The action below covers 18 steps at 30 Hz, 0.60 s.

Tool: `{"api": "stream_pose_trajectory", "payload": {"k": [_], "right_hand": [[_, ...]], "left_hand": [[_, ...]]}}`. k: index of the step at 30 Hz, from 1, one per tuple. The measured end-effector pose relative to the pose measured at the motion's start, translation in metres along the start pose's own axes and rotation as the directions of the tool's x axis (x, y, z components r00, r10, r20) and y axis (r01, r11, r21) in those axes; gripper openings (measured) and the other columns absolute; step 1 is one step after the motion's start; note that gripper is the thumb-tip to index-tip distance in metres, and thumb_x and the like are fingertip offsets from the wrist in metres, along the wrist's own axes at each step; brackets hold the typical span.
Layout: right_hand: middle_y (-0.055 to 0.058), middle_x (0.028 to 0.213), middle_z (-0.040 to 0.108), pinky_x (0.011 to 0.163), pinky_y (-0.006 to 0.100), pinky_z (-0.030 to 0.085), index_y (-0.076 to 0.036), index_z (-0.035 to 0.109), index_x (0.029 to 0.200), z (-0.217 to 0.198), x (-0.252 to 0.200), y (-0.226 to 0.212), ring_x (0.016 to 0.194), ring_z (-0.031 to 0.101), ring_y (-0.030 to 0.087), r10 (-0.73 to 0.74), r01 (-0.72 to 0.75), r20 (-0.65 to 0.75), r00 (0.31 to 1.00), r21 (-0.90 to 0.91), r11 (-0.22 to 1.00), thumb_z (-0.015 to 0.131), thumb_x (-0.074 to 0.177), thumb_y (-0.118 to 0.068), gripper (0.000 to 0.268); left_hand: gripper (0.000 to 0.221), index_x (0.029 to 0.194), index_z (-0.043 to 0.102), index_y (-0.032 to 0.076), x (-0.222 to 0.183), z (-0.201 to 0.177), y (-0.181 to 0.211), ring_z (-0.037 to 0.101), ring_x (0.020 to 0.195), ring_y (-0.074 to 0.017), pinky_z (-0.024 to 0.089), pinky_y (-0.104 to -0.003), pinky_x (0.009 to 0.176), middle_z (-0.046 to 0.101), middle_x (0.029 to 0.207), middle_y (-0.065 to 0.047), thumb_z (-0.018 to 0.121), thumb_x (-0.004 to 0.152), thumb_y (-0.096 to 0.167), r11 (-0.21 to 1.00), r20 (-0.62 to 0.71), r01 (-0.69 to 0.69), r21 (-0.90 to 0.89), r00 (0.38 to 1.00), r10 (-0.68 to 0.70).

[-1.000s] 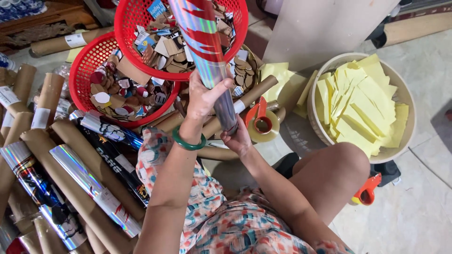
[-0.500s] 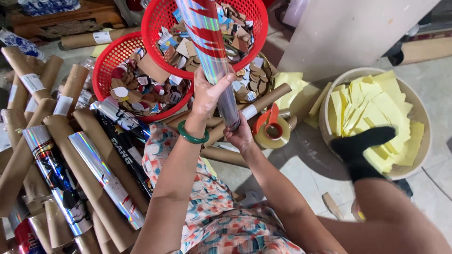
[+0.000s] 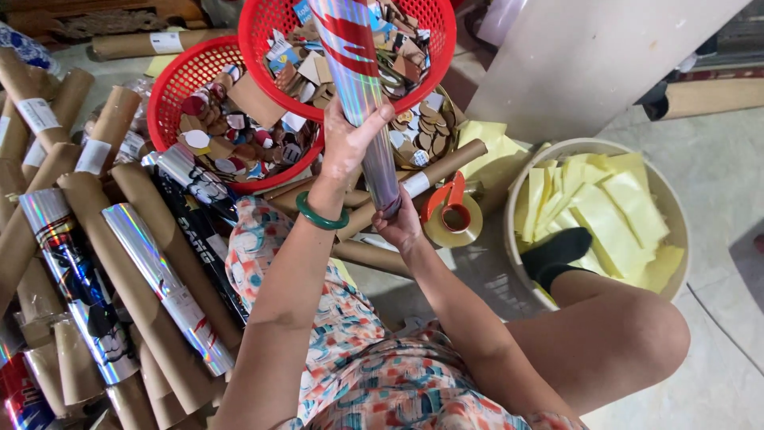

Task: The recorder cuts cardboard circles and uses adhesive film and paper to wrap long cardboard tubes.

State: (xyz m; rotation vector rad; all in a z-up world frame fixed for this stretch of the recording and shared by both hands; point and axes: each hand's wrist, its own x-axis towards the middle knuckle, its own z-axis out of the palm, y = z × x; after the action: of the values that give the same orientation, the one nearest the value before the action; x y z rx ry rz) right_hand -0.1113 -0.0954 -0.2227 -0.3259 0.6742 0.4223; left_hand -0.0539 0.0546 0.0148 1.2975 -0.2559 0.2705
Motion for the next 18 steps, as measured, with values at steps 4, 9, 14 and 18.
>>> {"api": "stream_pose_trajectory", "payload": {"k": [4, 9, 14, 18], "right_hand": [[0.002, 0.093, 0.069, 0.056, 0.029, 0.052, -0.017, 0.068, 0.108, -0.008, 0.003, -0.002, 0.072, 0.06, 0.017, 0.003, -0.004, 0.057, 0.998, 0.018, 1.0, 0.07, 0.091, -0.05, 0.038], [0.0, 0.091, 0.07, 0.056, 0.028, 0.053, -0.016, 0.069, 0.105, -0.011, 0.001, 0.0, 0.07, 0.061, 0.016, -0.008, 0.007, 0.016, 1.0, 0.057, 0.998, 0.071, 0.092, -0.05, 0.036], [0.001, 0.089, 0.07, 0.056, 0.028, 0.053, -0.016, 0.069, 0.105, -0.011, -0.006, 0.0, 0.069, 0.062, 0.016, -0.021, 0.017, 0.056, 0.998, 0.056, 0.998, 0.071, 0.092, -0.05, 0.036], [0.001, 0.092, 0.071, 0.055, 0.028, 0.053, -0.015, 0.069, 0.107, -0.008, -0.009, 0.002, 0.069, 0.064, 0.016, -0.008, -0.002, 0.121, 0.993, 0.079, 0.997, 0.067, 0.096, -0.047, 0.034]], "left_hand": [[0.04, 0.104, 0.068, 0.004, 0.0, 0.004, -0.004, 0.068, 0.086, -0.0134, 0.056, -0.031, 0.082, 0.071, 0.094, -0.004, 0.088, 0.084, 0.032, 1.0, 0.011, 0.0, -0.017, 1.0, 0.0], [0.041, 0.104, 0.067, 0.003, 0.003, 0.009, -0.009, 0.069, 0.086, -0.0144, 0.057, -0.031, 0.082, 0.072, 0.093, -0.005, 0.087, 0.085, 0.033, 1.0, 0.056, 0.007, -0.016, 0.998, -0.006], [0.043, 0.106, 0.066, 0.001, 0.002, 0.015, -0.011, 0.071, 0.084, -0.0162, 0.059, -0.033, 0.081, 0.074, 0.091, -0.007, 0.087, 0.084, 0.032, 0.995, 0.077, 0.053, -0.08, 0.996, -0.046], [0.048, 0.108, 0.067, 0.001, 0.006, 0.017, -0.012, 0.073, 0.087, -0.0165, 0.061, -0.033, 0.084, 0.074, 0.093, -0.007, 0.088, 0.081, 0.035, 1.0, 0.094, 0.017, 0.014, 0.995, -0.018]]}}
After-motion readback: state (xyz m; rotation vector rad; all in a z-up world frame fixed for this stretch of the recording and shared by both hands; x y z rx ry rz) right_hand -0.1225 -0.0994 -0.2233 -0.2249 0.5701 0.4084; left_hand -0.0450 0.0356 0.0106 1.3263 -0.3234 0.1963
